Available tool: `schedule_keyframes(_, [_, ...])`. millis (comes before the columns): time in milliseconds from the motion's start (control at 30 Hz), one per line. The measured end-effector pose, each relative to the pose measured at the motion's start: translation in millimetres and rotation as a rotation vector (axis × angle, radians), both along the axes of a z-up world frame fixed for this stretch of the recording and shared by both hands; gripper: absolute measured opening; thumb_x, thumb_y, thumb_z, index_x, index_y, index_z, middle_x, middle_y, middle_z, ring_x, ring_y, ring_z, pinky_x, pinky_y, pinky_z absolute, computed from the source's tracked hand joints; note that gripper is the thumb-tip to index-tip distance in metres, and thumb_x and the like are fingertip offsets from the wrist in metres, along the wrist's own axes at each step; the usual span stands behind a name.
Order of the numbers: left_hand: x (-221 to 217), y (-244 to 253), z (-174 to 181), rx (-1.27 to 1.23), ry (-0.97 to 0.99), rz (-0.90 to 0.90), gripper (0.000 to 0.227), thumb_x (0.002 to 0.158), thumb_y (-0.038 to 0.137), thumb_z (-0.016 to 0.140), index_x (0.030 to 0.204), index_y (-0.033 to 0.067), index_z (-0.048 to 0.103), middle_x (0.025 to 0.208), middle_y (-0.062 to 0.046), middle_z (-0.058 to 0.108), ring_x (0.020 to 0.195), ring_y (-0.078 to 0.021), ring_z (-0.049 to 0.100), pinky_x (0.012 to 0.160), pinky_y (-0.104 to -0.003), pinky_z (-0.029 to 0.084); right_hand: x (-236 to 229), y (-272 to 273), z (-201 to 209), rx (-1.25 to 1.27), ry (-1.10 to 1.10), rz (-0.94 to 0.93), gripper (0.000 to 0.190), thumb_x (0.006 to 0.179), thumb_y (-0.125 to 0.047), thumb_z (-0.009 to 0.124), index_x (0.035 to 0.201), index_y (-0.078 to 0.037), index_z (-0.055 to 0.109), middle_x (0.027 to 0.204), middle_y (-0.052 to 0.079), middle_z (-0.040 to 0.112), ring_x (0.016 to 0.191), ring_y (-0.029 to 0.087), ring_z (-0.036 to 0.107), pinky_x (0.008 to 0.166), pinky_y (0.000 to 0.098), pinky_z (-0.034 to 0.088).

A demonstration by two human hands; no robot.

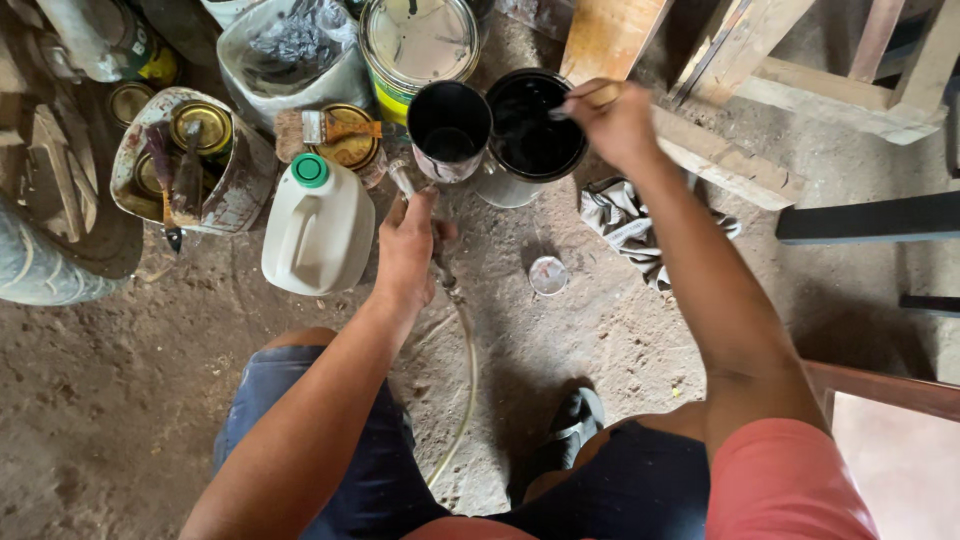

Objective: The person spray-paints various wooden furniture pieces, including a frame and a headboard, then refills the spray gun with dark liquid from a large container.

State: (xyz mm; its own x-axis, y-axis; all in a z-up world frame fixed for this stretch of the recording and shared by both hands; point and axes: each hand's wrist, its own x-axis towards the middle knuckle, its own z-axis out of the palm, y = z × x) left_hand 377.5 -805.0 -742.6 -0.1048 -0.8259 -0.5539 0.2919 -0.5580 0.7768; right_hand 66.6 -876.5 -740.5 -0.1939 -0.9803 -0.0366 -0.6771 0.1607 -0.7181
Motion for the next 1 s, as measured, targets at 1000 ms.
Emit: schedule_keyframes(1000, [5,1,4,0.018,0.044,0.031,0.034,0.087,0.034,0.07,0.108,0.0078,0.067,0.076,-0.002,0.06,0.064,-0.0127,0.058,0.059,-0.03,0.042,8,-9,-16,-0.039,-0.136,0.206,0.01,0.094,-0.005,0.077,0.104,-0.007,0.078,0.097,0.009,0.079,0.086,0.016,0.074,0.079,0.0313,0.06])
